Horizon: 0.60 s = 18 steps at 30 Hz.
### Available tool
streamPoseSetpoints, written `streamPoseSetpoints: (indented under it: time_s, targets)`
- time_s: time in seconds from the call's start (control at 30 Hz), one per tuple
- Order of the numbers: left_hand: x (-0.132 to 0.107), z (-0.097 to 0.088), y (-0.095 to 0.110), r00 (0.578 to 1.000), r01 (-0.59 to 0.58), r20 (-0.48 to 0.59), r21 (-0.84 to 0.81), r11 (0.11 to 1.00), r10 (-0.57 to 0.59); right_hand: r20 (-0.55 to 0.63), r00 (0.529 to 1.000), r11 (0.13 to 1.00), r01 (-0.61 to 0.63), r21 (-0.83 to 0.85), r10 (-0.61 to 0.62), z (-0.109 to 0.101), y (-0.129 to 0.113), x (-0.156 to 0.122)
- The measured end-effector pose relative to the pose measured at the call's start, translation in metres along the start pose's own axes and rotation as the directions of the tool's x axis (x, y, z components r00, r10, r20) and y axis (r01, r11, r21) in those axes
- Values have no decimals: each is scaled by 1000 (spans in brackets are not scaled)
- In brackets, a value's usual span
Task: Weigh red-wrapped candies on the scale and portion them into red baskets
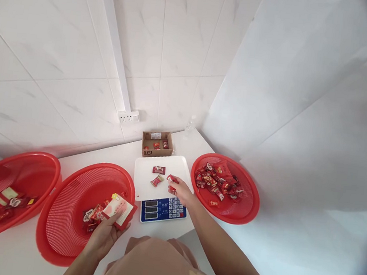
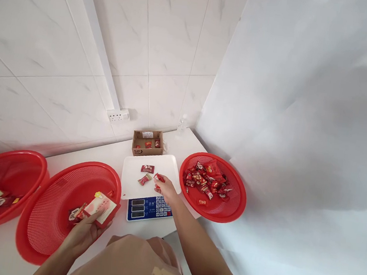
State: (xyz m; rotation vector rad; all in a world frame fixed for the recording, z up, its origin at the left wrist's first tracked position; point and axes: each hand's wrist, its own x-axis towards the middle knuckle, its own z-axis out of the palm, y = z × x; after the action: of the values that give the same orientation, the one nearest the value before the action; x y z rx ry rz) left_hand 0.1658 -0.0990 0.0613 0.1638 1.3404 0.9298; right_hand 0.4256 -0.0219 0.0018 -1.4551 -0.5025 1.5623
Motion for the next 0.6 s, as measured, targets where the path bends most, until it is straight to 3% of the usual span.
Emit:
streamPoseSetpoints:
  time_s: [0.27,0.6]
  targets:
    - [-6,3,1,1000,-10,21,-17,1000,10,-191,981,997,47,66,-34,-4,2,3]
    - [-7,-2,0,999,19,36,17,1000,-20,-97,983,988,154,-15,-155,2,1,1]
